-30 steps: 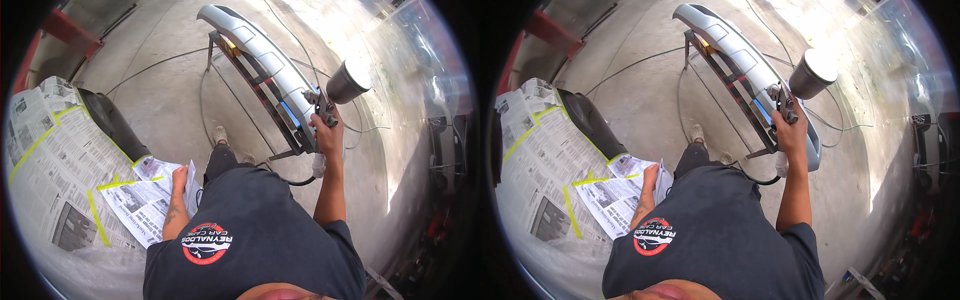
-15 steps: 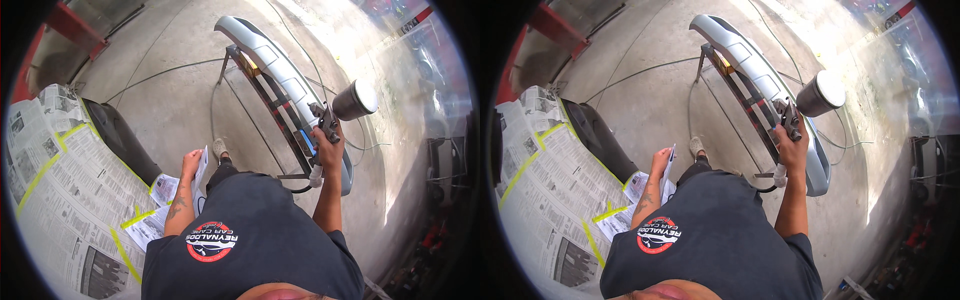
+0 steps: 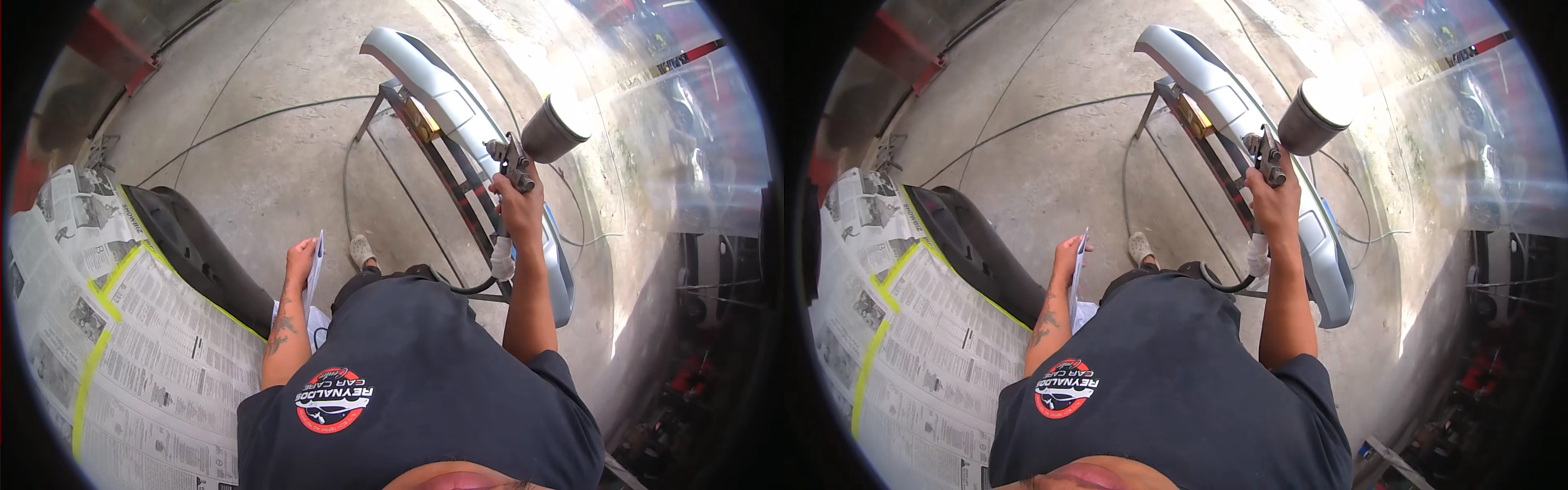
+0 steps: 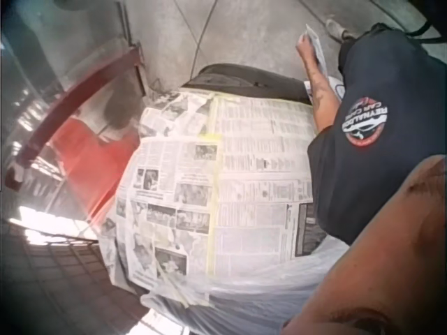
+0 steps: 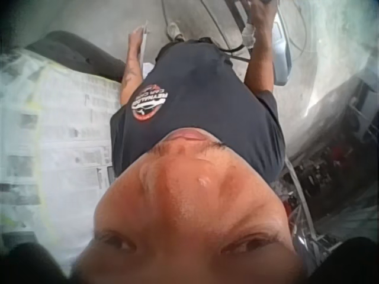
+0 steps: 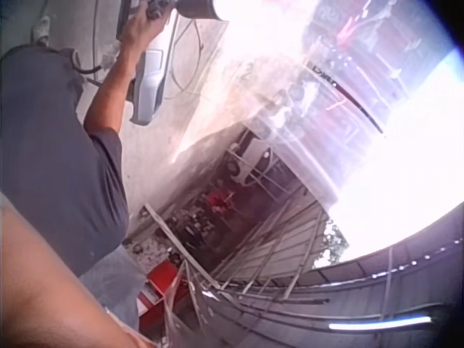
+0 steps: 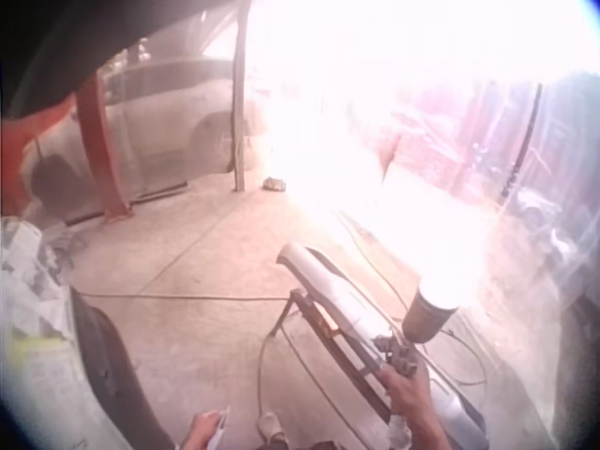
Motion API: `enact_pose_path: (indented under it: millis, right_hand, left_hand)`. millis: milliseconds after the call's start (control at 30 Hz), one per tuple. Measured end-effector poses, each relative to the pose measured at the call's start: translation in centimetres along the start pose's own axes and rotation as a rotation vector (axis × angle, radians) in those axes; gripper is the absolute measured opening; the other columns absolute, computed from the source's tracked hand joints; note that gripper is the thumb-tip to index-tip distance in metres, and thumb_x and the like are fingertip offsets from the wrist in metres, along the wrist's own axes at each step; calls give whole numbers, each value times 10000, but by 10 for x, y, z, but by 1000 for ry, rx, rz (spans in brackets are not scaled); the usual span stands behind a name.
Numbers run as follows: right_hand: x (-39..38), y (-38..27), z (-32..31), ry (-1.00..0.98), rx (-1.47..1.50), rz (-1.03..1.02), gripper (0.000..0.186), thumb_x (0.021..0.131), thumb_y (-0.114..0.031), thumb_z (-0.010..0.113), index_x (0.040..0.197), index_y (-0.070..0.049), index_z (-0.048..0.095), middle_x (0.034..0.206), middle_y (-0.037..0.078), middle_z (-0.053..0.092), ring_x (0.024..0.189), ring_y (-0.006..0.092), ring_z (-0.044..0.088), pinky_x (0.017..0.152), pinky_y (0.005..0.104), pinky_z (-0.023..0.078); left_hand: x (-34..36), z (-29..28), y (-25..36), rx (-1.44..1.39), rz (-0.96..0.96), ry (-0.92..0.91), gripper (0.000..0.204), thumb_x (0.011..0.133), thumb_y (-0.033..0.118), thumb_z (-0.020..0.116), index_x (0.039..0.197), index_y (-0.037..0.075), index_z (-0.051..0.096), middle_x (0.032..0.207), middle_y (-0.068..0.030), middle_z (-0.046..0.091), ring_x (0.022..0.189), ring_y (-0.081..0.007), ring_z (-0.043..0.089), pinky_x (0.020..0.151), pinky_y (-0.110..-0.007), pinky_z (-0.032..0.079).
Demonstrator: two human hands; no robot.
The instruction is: Painting a car bumper using a spray gun.
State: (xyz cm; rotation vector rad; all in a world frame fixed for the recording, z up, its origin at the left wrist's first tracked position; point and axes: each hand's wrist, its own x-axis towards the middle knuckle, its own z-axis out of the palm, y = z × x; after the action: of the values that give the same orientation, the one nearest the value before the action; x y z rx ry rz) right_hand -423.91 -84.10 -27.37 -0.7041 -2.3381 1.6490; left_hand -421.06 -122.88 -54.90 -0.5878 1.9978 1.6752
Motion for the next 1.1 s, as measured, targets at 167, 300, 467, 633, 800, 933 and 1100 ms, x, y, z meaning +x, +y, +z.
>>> enact_pose_path:
  millis: [167, 300, 467, 633, 800, 933, 1100]
  right_hand:
    - [10, -3, 23, -62, 109, -16, 561, 840, -84, 640, 1374, -53, 468, 808, 36, 635, 667, 96, 622, 472, 220, 458]
    - [16, -7, 26, -67, 131, -74, 568, 843, -81, 640, 1381, -40, 462, 813, 46, 641, 666, 90, 614, 478, 223, 462]
    - [21, 3, -1, -11, 26, 33, 576, 837, -69, 636, 1385, -39, 461, 807, 34, 640, 630, 71, 566, 481, 222, 448]
    - [53, 10, -17, 22, 49, 47, 569, 841, -67, 628, 1386, -45, 463, 804, 31, 633, 619, 67, 553, 475, 221, 440]
    - [88, 2, -1, -130, 160, 40, 547, 835, -52, 641, 1361, -39, 492, 858, 45, 654, 655, 72, 572, 490, 227, 456]
    - [103, -13, 7, -167, 123, 14, 539, 835, -59, 645, 1352, -31, 497, 871, 49, 657, 676, 78, 578, 499, 235, 465]
    - [119, -34, 24, 90, 21, 40, 556, 836, -76, 632, 1367, -39, 470, 776, 19, 608, 608, 76, 560, 500, 224, 451]
  left_hand:
    - [15, -6, -22, -31, -65, -15, 355, 951, 334, 538, 1091, 28, 650, 798, -50, 683, 503, -80, 487, 474, -232, 416]
    - [22, -4, -30, 19, -70, 12, 338, 950, 329, 536, 1085, 44, 657, 790, -51, 684, 495, -89, 489, 468, -239, 414]
    - [20, -6, -21, 23, -141, 107, 329, 942, 324, 531, 1079, 56, 666, 777, -48, 685, 482, -101, 495, 453, -252, 409]
    - [8, 5, 15, -38, -265, 183, 297, 938, 261, 560, 1015, -2, 674, 765, -45, 679, 600, -80, 529, 562, -248, 404]
    - [28, 12, 54, -53, -196, 191, 312, 951, 287, 547, 1000, 5, 672, 766, -33, 678, 615, -68, 525, 578, -245, 407]
    - [46, 9, 81, -81, -110, 178, 308, 955, 287, 545, 994, 8, 671, 760, -17, 668, 636, -58, 519, 601, -226, 401]
    - [92, -17, 105, -71, -151, 100, 309, 954, 277, 550, 1001, -5, 668, 781, -15, 662, 677, -66, 529, 645, -230, 418]
